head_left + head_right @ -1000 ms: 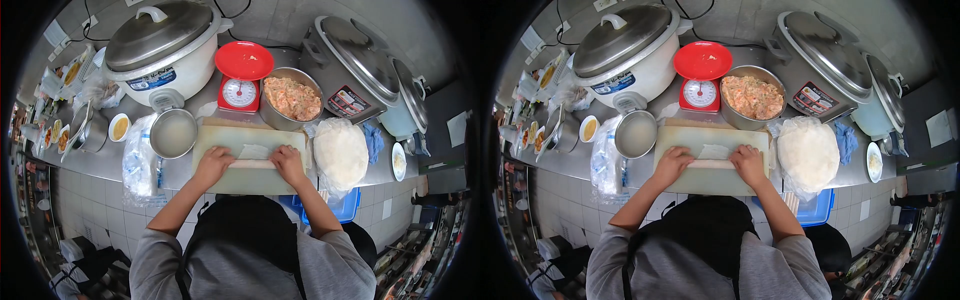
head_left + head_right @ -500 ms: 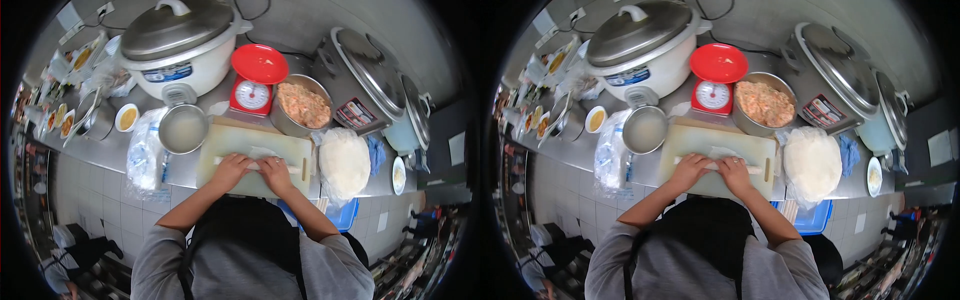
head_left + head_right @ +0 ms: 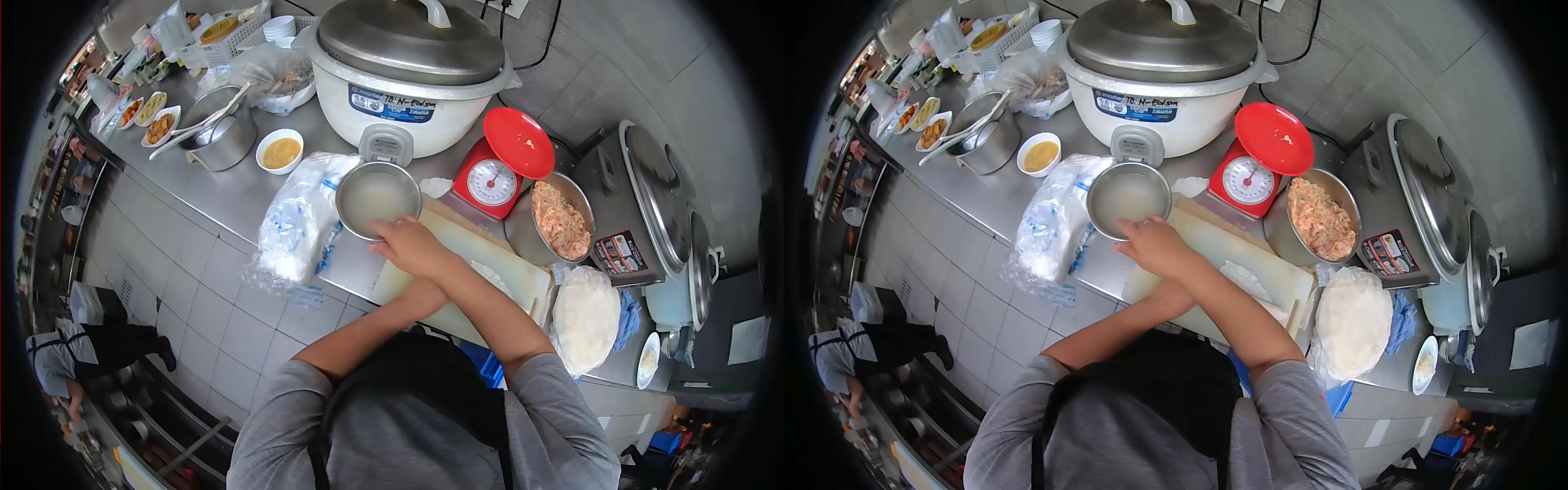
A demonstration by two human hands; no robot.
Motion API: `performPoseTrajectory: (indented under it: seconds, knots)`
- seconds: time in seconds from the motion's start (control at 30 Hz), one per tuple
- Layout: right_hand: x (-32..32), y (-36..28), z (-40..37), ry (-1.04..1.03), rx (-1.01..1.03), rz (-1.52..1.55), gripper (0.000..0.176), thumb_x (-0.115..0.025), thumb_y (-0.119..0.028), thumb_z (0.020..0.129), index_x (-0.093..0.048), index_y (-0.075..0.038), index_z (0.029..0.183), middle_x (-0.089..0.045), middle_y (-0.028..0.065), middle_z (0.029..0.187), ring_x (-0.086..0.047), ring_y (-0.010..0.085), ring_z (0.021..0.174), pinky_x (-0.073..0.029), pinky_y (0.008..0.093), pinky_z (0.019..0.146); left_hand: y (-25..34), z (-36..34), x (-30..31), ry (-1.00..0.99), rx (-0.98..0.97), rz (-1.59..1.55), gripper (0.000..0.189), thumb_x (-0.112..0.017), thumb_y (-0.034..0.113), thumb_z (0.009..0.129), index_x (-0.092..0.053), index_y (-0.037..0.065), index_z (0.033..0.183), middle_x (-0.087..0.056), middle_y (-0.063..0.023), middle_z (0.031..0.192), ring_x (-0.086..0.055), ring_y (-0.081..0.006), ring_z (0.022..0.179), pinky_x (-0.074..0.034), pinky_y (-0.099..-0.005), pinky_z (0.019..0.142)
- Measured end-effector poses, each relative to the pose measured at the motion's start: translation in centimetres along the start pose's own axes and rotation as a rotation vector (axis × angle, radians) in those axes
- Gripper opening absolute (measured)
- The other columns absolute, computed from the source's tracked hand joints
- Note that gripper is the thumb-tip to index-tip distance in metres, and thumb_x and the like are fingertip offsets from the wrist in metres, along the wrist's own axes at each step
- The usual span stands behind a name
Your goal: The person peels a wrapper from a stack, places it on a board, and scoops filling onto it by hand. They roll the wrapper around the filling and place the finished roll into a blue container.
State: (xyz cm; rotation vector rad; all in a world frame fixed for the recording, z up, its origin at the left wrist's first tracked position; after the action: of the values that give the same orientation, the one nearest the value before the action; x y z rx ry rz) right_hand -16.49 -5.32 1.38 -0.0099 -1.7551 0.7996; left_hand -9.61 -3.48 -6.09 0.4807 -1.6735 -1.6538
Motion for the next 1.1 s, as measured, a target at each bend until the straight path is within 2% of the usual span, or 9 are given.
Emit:
performPoseTrajectory:
  seconds: [0.1,0.2,0.3,0.4,0.5,0.53,0.63,0.73,1.1]
  knots:
    - [2.8,1.1,-2.4,0.214,-0.05,0.448,0.046,-0.052,-0.033,0.096,-0.047,-0.003,0.13,-0.066,0.0167,0.105,-0.061,0.0285,0.103,-0.038,0.0415,0.102,0.0,0.1,-0.5,-0.092,0.024,0.19,0.04,-0.06,0.025,0.086,-0.058,0.002,0.119,-0.056,-0.0173,0.121,-0.052,-0.0341,0.115,-0.039,-0.0419,0.099]
    - [6.2,3.0,-8.6,0.449,-0.129,0.828,0.046,-0.049,-0.036,0.098,-0.046,-0.003,0.13,-0.067,0.0137,0.105,-0.061,0.0221,0.106,-0.041,0.039,0.099,2.6,-1.0,0.3,0.036,-0.347,0.744,0.036,-0.063,0.026,0.085,-0.061,0.006,0.115,-0.06,-0.0123,0.113,-0.055,-0.029,0.108,-0.042,-0.0416,0.095]
    - [4.9,7.2,-15.8,0.608,-0.258,1.016,0.047,-0.046,-0.038,0.1,-0.046,-0.003,0.13,-0.066,0.0107,0.11,-0.058,0.0184,0.11,-0.04,0.0394,0.1,2.9,-1.3,1.9,0.04,-0.342,0.745,0.042,-0.07,0.025,0.077,-0.062,0.008,0.114,-0.06,-0.0079,0.112,-0.056,-0.0251,0.107,-0.043,-0.0407,0.094]
    - [-0.2,8.6,-19.5,0.598,-0.515,0.849,0.047,-0.049,-0.032,0.098,-0.042,-0.001,0.132,-0.065,0.0144,0.112,-0.06,0.0242,0.11,-0.037,0.0408,0.104,3.7,-1.6,2.5,0.035,-0.389,0.711,0.042,-0.072,0.021,0.075,-0.062,0.008,0.114,-0.06,-0.0062,0.111,-0.055,-0.0265,0.106,-0.044,-0.0398,0.093]
    - [-2.2,5.8,-18.8,0.437,-0.319,0.107,0.056,-0.055,-0.033,0.093,-0.038,0.001,0.134,-0.061,0.0184,0.119,-0.058,0.0299,0.114,-0.026,0.0462,0.112,3.2,-1.6,2.4,0.047,-0.412,0.695,0.042,-0.072,0.02,0.075,-0.062,0.008,0.114,-0.06,-0.0062,0.111,-0.055,-0.0264,0.105,-0.044,-0.0388,0.091]
    - [-2.4,5.4,-18.8,0.372,-0.33,-0.022,0.062,-0.059,-0.032,0.088,-0.035,0.001,0.136,-0.056,0.0212,0.127,-0.055,0.0331,0.117,-0.018,0.0493,0.115,3.2,-1.5,2.4,0.041,-0.408,0.691,0.042,-0.072,0.02,0.075,-0.062,0.008,0.115,-0.06,-0.0062,0.111,-0.055,-0.0263,0.105,-0.045,-0.0387,0.091]
    - [-1.9,6.9,-19.6,0.449,-0.441,-0.281,0.062,-0.058,-0.032,0.089,-0.034,0.002,0.136,-0.052,0.0203,0.132,-0.054,0.0315,0.118,-0.017,0.0497,0.115,3.3,-1.7,2.4,0.035,-0.396,0.685,0.042,-0.072,0.02,0.076,-0.062,0.008,0.115,-0.06,-0.0062,0.111,-0.056,-0.0261,0.104,-0.045,-0.0385,0.09]
    - [-2.4,6.3,-18.8,0.402,-0.323,-0.137,0.063,-0.057,-0.032,0.09,-0.033,0.003,0.137,-0.051,0.0194,0.134,-0.054,0.0313,0.119,-0.016,0.05,0.115,3.5,-1.6,2.5,0.036,-0.404,0.684,0.042,-0.071,0.019,0.076,-0.062,0.007,0.115,-0.06,-0.0063,0.111,-0.056,-0.0261,0.104,-0.045,-0.0386,0.09]
    - [-1.9,7.7,-20.7,0.391,-0.529,-0.226,0.06,-0.056,-0.033,0.09,-0.039,0.004,0.134,-0.055,0.0191,0.128,-0.057,0.0288,0.115,-0.015,0.0507,0.115,3.6,-1.8,2.6,0.044,-0.391,0.687,0.041,-0.07,0.02,0.077,-0.062,0.008,0.116,-0.06,-0.0063,0.112,-0.055,-0.0265,0.106,-0.045,-0.0388,0.091]
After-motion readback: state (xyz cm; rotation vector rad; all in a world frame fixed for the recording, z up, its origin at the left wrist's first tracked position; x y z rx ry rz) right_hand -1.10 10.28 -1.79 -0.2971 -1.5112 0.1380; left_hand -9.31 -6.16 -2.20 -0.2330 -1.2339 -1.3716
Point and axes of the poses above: each hand's wrist, its own z-axis towards the middle knuckle, its own x-axis out of the back of the hand, y = z × x, the point moved 6 cm from there along z, towards the middle knuckle
